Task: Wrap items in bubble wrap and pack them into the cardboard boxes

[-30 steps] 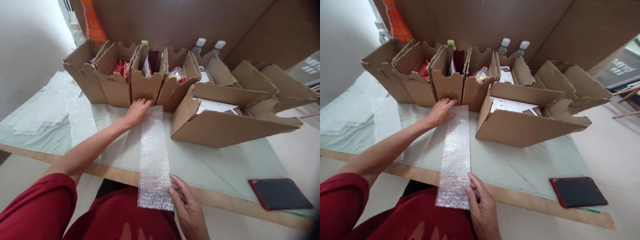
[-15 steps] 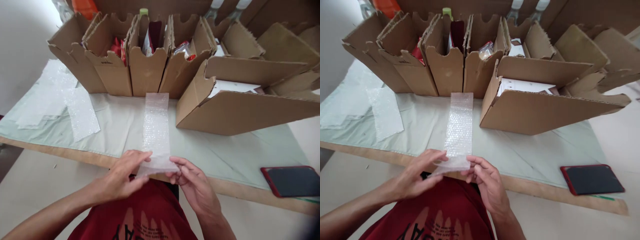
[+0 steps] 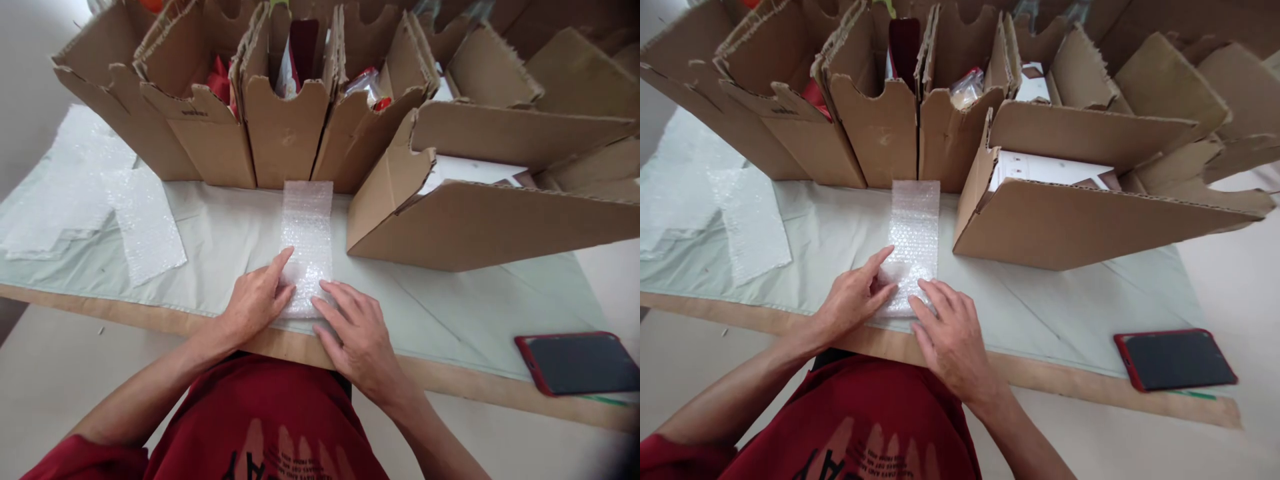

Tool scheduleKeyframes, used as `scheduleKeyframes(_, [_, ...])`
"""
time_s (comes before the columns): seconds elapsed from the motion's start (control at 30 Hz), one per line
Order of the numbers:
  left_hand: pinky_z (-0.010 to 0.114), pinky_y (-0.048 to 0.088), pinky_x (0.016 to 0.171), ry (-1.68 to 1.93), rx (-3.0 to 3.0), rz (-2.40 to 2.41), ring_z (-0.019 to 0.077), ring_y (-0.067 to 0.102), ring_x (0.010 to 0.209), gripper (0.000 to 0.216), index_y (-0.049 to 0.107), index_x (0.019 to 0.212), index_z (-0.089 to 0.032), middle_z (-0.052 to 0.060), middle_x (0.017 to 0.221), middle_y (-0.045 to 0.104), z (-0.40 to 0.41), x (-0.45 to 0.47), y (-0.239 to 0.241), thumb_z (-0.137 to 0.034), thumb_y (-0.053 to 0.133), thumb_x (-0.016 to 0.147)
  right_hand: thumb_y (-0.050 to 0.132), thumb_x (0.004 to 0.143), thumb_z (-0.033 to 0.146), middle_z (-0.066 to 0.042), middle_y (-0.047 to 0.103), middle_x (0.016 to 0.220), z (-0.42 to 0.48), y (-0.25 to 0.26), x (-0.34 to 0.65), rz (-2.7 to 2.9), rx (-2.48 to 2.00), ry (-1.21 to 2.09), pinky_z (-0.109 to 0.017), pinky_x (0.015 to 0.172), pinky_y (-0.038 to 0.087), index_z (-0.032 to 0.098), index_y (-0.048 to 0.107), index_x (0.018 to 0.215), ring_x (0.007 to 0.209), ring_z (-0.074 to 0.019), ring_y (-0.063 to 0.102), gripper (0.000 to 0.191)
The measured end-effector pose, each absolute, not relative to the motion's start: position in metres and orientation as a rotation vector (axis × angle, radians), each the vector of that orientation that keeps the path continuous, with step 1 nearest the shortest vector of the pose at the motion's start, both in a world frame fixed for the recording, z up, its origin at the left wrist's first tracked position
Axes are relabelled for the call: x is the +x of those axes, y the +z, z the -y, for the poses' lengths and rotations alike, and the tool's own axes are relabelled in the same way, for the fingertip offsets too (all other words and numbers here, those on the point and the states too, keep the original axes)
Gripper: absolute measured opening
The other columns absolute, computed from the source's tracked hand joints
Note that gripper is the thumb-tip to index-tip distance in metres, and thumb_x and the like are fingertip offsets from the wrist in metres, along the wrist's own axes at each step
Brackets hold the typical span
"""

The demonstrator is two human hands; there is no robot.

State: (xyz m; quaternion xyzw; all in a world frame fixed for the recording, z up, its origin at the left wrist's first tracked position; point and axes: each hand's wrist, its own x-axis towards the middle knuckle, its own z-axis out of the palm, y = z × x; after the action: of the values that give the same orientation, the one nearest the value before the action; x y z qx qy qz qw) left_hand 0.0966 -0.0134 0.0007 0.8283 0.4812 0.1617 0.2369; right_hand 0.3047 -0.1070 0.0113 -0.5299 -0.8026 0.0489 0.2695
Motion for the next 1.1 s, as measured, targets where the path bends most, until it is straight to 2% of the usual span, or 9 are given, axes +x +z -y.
scheduleKeyframes(0.13, [0.039,0.058,0.088,0.755,2.404,-1.207,0.0256,0.068,0.106,0.056,0.044,0.150,-0.019,0.015,0.124,0.066,0.023,0.085,0.004,-0.031,0.062,0.098,0.056,0.098,0.006,-0.010,0.076,0.118,0.098,0.005,0.300,2.168,-1.377,0.080,-0.044,0.093,0.048,0.016,0.070,0.107,0.113,-0.0264,0.068,0.020])
scheduleKeyframes(0.23, [0.048,0.052,0.104,0.813,2.480,-0.975,0.0310,0.060,0.125,0.052,0.050,0.143,-0.019,0.018,0.134,0.063,0.037,0.074,0.009,-0.034,0.067,0.097,0.055,0.101,0.008,-0.008,0.078,0.105,0.097,0.006,0.298,2.115,-1.320,0.154,-0.040,0.086,0.048,0.015,0.069,0.107,0.097,-0.0224,0.070,0.017])
scheduleKeyframes(0.4, [0.038,0.054,0.084,0.775,2.444,-0.919,0.0219,0.066,0.094,0.029,0.060,0.128,-0.019,0.007,0.098,0.073,0.044,0.076,0.004,-0.013,0.055,0.100,0.054,0.104,0.013,-0.002,0.077,0.095,0.089,0.008,0.301,1.982,-1.334,0.400,-0.034,0.074,0.051,0.019,0.067,0.112,0.080,-0.0175,0.069,0.017])
scheduleKeyframes(0.53, [0.031,0.053,0.071,0.843,2.342,-1.031,0.0173,0.063,0.075,0.027,0.062,0.126,-0.018,0.002,0.084,0.070,0.032,0.088,-0.002,-0.017,0.055,0.100,0.060,0.102,0.018,-0.009,0.074,0.115,0.091,0.011,0.307,1.857,-1.405,0.297,-0.036,0.088,0.054,0.019,0.064,0.122,0.104,-0.0212,0.070,0.021])
scheduleKeyframes(0.63, [0.029,0.055,0.071,0.812,2.299,-1.063,0.0167,0.067,0.080,0.029,0.062,0.127,-0.017,0.005,0.097,0.071,0.024,0.093,-0.005,-0.016,0.055,0.099,0.064,0.098,0.015,-0.011,0.072,0.119,0.097,0.010,0.310,1.954,-1.392,0.064,-0.041,0.091,0.050,0.019,0.064,0.122,0.108,-0.0249,0.068,0.024])
scheduleKeyframes(0.77, [0.035,0.059,0.083,0.829,2.355,-1.135,0.0213,0.069,0.096,0.030,0.061,0.129,-0.017,0.013,0.118,0.067,0.022,0.094,-0.006,-0.017,0.055,0.100,0.064,0.098,0.014,-0.010,0.074,0.119,0.094,0.003,0.308,2.172,-1.382,0.058,-0.045,0.097,0.045,0.017,0.066,0.118,0.115,-0.0294,0.065,0.020])
scheduleKeyframes(0.9, [0.047,0.052,0.101,0.826,2.462,-0.983,0.0304,0.060,0.122,0.035,0.058,0.132,-0.017,0.017,0.132,0.063,0.031,0.082,0.003,-0.028,0.064,0.099,0.058,0.101,0.011,-0.006,0.076,0.109,0.089,0.005,0.307,2.076,-1.385,0.203,-0.040,0.092,0.046,0.016,0.066,0.117,0.101,-0.0226,0.068,0.018])
scheduleKeyframes(1.0, [0.043,0.051,0.098,0.722,2.446,-0.840,0.0249,0.063,0.111,0.038,0.053,0.138,-0.018,0.011,0.119,0.070,0.036,0.074,0.009,-0.019,0.060,0.100,0.057,0.103,0.013,-0.003,0.076,0.104,0.092,0.011,0.310,2.030,-1.376,0.414,-0.035,0.086,0.048,0.017,0.064,0.122,0.091,-0.0176,0.068,0.021])
scheduleKeyframes(1.1, [0.037,0.054,0.084,0.736,2.439,-0.887,0.0204,0.065,0.087,0.034,0.054,0.136,-0.017,0.006,0.096,0.072,0.029,0.079,0.007,-0.015,0.054,0.102,0.057,0.104,0.016,-0.006,0.074,0.110,0.097,0.013,0.312,1.994,-1.456,0.328,-0.036,0.086,0.048,0.018,0.063,0.124,0.097,-0.0202,0.067,0.022])
